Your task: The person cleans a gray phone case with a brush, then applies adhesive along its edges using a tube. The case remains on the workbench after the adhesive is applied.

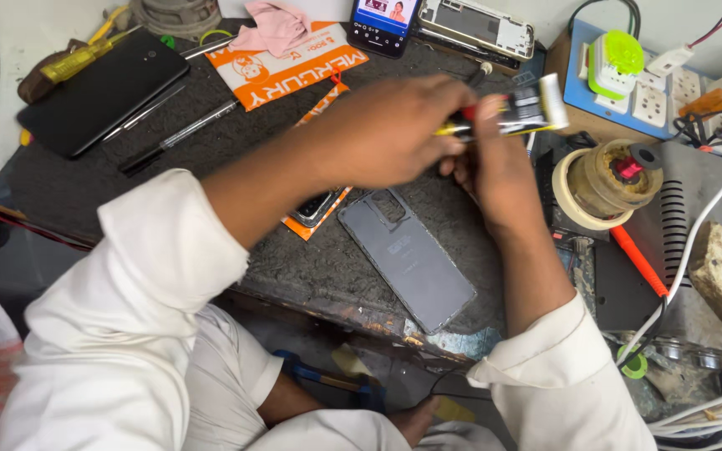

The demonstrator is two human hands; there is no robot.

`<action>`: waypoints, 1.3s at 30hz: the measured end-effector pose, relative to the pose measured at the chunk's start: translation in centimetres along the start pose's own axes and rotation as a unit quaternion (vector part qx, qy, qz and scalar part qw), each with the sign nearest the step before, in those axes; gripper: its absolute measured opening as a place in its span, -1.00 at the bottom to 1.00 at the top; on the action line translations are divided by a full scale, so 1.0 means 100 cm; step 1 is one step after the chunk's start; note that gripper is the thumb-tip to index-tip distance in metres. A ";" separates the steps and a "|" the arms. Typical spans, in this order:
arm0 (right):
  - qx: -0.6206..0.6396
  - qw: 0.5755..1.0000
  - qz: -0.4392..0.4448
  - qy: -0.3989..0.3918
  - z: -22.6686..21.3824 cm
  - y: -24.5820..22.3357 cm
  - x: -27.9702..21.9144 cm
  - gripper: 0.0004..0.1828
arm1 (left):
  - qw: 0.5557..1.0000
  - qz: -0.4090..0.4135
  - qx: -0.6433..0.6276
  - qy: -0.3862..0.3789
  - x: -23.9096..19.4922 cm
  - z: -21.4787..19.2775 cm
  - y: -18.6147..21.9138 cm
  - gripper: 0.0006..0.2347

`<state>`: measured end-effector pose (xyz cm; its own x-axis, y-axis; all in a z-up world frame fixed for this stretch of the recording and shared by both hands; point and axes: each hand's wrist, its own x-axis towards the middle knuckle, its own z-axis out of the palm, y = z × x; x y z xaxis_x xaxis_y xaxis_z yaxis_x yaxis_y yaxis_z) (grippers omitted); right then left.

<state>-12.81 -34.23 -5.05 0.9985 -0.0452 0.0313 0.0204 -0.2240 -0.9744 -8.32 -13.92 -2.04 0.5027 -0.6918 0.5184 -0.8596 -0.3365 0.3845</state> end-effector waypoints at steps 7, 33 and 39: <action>0.067 0.992 0.013 0.106 -0.004 -0.001 0.000 -0.36 | 0.994 0.022 -0.099 0.034 -0.012 0.007 0.006 -0.64; 0.165 0.974 -0.113 0.107 -0.016 -0.016 -0.010 -0.23 | 0.998 -0.006 -0.058 0.036 -0.017 -0.001 -0.009 -0.68; 0.174 0.969 -0.116 0.132 -0.016 -0.017 -0.009 -0.24 | 0.995 -0.017 -0.063 0.078 -0.015 -0.007 -0.012 -0.78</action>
<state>-13.79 -35.33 -3.04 0.9184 -0.2900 0.2693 0.3039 0.0811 -0.9492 -7.96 -12.08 -2.74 0.5484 -0.5698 0.6120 -0.8281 -0.2682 0.4923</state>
